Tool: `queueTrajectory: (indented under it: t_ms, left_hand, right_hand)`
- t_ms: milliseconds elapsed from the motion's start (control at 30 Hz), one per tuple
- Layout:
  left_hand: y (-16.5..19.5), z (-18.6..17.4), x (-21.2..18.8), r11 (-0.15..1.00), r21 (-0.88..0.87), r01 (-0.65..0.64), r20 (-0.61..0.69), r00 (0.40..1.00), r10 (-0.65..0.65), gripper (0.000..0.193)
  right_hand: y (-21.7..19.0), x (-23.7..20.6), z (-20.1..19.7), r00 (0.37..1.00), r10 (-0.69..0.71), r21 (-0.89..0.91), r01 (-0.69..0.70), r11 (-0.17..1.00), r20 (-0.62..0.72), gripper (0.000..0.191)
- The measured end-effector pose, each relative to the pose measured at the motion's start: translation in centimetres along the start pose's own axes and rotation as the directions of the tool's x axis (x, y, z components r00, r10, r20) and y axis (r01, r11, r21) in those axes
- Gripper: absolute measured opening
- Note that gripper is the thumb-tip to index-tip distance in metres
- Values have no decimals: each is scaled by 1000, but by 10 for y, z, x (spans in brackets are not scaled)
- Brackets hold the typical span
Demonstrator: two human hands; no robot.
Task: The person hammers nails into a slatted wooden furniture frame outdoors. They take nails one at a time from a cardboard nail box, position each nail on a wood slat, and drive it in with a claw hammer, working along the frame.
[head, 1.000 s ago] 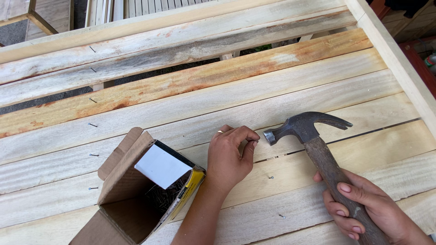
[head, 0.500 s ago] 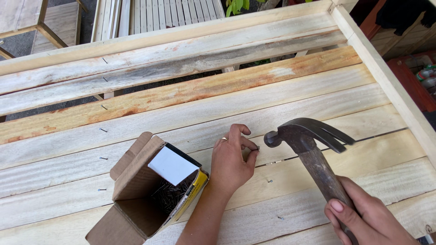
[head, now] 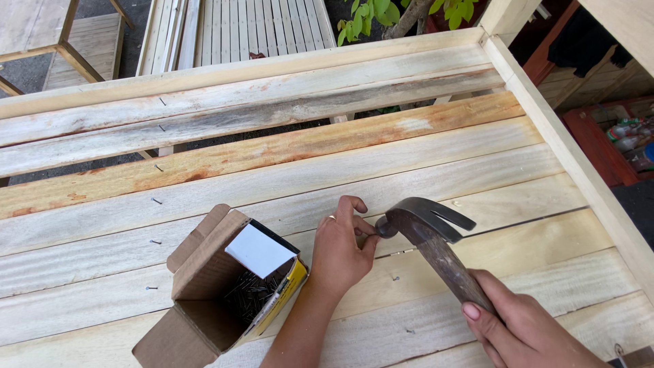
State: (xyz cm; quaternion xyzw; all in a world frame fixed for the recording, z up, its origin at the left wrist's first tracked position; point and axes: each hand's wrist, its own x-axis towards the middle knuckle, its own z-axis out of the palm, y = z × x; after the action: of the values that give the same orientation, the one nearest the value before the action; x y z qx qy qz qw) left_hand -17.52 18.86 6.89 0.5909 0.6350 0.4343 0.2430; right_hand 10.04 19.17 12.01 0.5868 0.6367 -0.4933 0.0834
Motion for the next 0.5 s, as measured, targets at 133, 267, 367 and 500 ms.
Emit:
queueTrajectory:
  t_ms: [133,267,367,500]
  left_hand:
    - [-4,2,1,997,-76,-3,-11,1000,3,49]
    - [-7,3,2,994,-94,-50,-37,998,47,52]
    - [-7,4,2,995,-83,-58,-48,997,55,50]
    - [-8,7,4,994,-81,-69,-55,996,65,49]
  right_hand:
    - [-14,-7,-12,989,-135,88,130,988,57,33]
    - [-26,-16,-14,982,-186,101,186,977,-13,26]
    - [-36,-23,-10,989,-124,117,133,984,-78,24]
    - [-46,-34,4,971,-144,96,165,982,-190,28]
